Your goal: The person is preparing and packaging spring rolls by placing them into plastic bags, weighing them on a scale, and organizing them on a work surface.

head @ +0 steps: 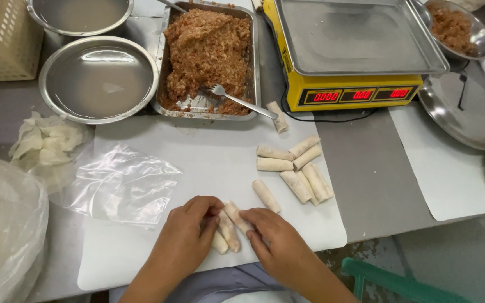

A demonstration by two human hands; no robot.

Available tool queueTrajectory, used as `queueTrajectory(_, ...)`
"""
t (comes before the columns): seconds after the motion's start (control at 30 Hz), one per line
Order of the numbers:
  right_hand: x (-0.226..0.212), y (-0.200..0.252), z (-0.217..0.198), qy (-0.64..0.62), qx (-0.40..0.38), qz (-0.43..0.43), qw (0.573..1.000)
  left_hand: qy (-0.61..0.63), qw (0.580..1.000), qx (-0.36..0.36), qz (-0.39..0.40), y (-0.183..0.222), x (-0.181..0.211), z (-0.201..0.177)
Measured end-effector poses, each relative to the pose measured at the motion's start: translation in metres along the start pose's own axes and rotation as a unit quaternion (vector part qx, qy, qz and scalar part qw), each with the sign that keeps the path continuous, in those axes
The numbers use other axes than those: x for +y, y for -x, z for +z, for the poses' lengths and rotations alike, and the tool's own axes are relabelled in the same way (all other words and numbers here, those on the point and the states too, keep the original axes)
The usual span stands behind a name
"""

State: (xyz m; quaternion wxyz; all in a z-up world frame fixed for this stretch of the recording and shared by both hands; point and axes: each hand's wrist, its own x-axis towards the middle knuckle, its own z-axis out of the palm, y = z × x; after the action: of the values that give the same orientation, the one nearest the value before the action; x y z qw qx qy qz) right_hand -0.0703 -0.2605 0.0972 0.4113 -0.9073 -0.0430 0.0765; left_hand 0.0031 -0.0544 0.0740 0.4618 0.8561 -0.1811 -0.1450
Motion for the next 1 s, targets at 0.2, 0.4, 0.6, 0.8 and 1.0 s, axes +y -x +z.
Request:
queueTrajectory(0.2,0.002,0.004,0.005,-0.009,-0.006,-0.004,1.000,-0.136,0.990,0.003,0.047,0.001,-0.008,0.010)
queueTrajectory(0.4,0.009,0.006,0.013,-0.026,0.010,-0.032,0.999,-0.108,0.994,0.008,0.034,0.000,-0.004,0.014)
queueTrajectory(0.6,0.003,-0.002,0.011,-0.034,-0.012,-0.016,0.999,-0.074,0.995,0.049,0.052,0.000,-0.011,-0.003)
queueTrajectory(0.8,0.001,-0.005,0.011,-0.035,0.002,-0.054,0.998,-0.178,0.972,-0.028,0.153,0.040,-0.034,0.023)
queueTrajectory(1.0,-0.008,-0.011,0.007,-0.028,-0.032,-0.074,0.996,-0.128,0.970,0.050,0.199,0.032,-0.009,0.026)
